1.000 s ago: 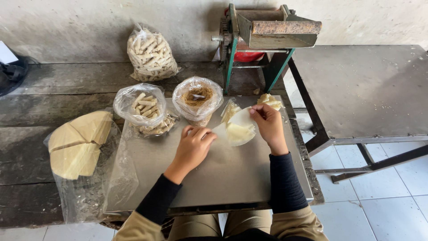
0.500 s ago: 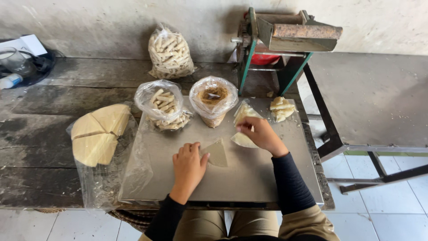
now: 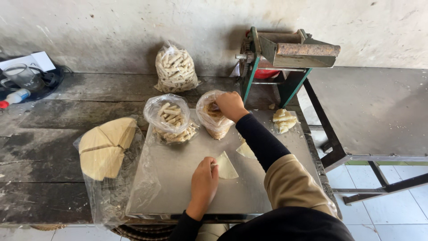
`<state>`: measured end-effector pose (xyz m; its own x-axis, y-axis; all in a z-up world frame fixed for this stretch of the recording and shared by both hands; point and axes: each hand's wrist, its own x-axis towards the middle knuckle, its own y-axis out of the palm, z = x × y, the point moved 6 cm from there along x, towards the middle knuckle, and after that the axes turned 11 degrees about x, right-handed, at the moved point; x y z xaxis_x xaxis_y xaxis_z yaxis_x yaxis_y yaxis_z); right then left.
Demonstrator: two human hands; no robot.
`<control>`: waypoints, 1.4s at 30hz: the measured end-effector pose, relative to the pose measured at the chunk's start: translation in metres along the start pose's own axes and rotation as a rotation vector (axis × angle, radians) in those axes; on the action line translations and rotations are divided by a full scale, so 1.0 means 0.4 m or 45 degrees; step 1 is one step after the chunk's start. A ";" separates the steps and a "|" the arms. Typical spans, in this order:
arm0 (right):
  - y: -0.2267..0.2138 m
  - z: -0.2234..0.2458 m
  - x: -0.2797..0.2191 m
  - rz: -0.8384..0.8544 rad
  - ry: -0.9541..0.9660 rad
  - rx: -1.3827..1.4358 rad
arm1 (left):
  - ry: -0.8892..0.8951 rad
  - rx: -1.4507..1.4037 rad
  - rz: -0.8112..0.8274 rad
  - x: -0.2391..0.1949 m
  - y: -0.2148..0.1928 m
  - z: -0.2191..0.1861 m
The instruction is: The person assembles small food items by placing a granular filling onto thin triangular wrappers and folding them into sealed packets. The person repeatedly scoops filling from a plastic bag and folds each wrapper individually on a metal table.
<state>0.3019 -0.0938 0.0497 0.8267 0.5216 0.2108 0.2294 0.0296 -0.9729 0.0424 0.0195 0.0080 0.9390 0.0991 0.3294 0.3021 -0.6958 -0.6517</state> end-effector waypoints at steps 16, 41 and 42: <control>-0.017 0.053 0.044 -0.276 -0.272 0.070 | -0.079 0.301 -0.001 -0.032 -0.016 0.037; -0.148 -0.130 -0.176 -0.018 0.148 1.443 | -0.227 0.077 0.141 -0.075 -0.056 0.026; -0.159 -0.119 -0.207 -0.028 0.127 1.505 | -0.212 0.069 0.120 -0.076 -0.059 0.024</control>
<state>0.2434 -0.1796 0.0987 0.8769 0.4441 0.1840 -0.3297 0.8342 -0.4420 0.0083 0.0398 0.0068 0.9763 0.1550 0.1509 0.2161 -0.6684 -0.7117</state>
